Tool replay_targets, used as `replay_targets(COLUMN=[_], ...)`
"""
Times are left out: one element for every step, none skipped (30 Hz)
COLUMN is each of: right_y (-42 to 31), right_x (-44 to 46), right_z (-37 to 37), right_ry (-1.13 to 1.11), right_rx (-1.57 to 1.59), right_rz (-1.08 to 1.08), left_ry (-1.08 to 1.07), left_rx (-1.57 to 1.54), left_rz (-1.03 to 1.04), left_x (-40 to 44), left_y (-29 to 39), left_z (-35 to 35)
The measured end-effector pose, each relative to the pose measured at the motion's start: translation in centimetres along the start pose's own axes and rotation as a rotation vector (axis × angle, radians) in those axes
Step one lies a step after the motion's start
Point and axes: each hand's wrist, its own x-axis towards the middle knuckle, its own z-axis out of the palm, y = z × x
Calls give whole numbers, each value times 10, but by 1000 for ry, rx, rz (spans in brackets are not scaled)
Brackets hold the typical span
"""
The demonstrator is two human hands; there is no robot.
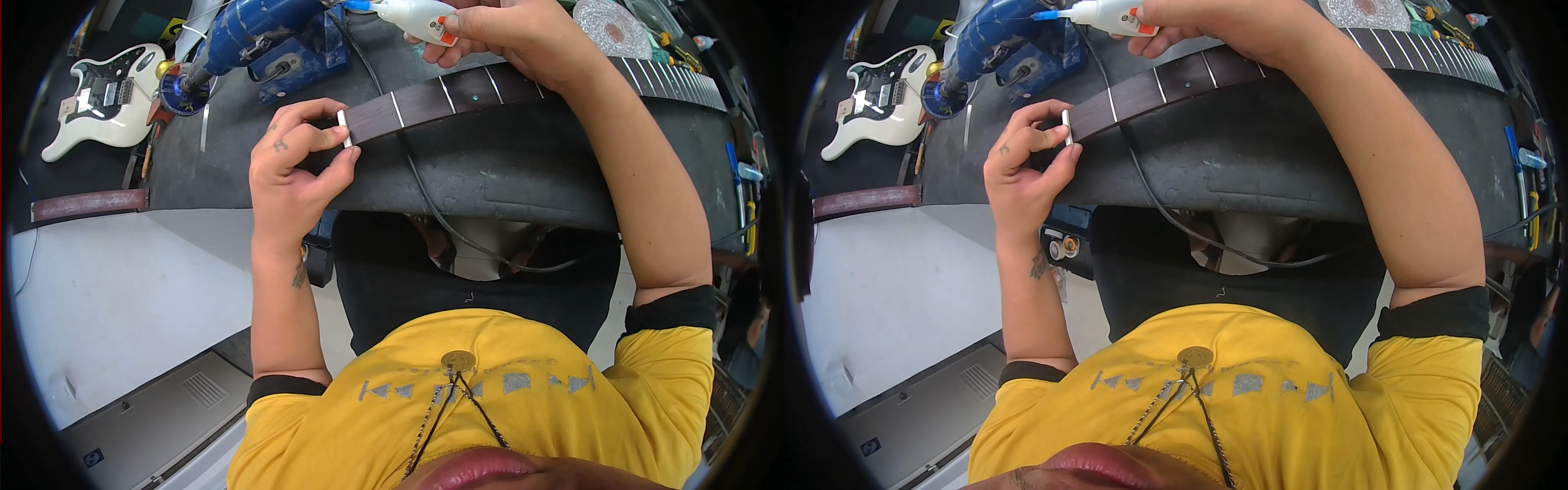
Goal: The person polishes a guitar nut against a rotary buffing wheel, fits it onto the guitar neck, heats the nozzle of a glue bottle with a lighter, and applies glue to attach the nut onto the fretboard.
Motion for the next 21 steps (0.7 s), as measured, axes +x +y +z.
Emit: replay_targets(right_y=[0,1,1,1,0,2,4,5,5,3,2,1,1,1,2,5,6,6,6,5,5], right_x=[0,0,0,0,0,1,2,3,2,1,0,0,0,0,1,3,3,3,3,3,3], right_z=[0,0,0,0,0,-1,-4,-4,-4,-2,-1,-1,-1,-1,-3,-5,-6,-6,-5,-4,-4], right_ry=[-2,-4,-4,-5,-5,-16,-26,-36,-27,-19,-10,-11,-11,-11,-21,-30,-39,-35,-31,-28,-24], right_rx=[5,10,3,-3,-9,-2,5,13,12,11,10,10,10,11,14,18,21,15,8,2,-3], right_rz=[1,2,-1,-4,-9,-16,-22,-29,-23,-17,-11,-8,-6,-3,-7,-11,-14,-15,-16,-17,-19], left_ry=[0,0,-2,-5,-7,-5,-4,-3,-5,-8,-10,-9,-8,-8,-5,-3,-1,-1,-1,0,-2], left_rx=[0,1,7,15,22,20,17,15,13,11,10,14,18,22,28,33,39,37,36,34,33], left_rz=[4,9,12,15,19,23,28,32,34,36,38,39,41,43,45,48,50,51,52,53,56], left_x=[0,0,0,0,0,0,0,0,0,0,0,-1,-1,-1,-1,-1,-1,-1,-1,-1,-1], left_y=[-1,-1,0,2,4,4,4,4,3,0,-1,-1,-1,-1,0,0,0,0,0,0,0], left_z=[0,0,0,0,0,0,0,0,0,0,-1,-1,-1,-1,-1,0,0,0,0,0,0])
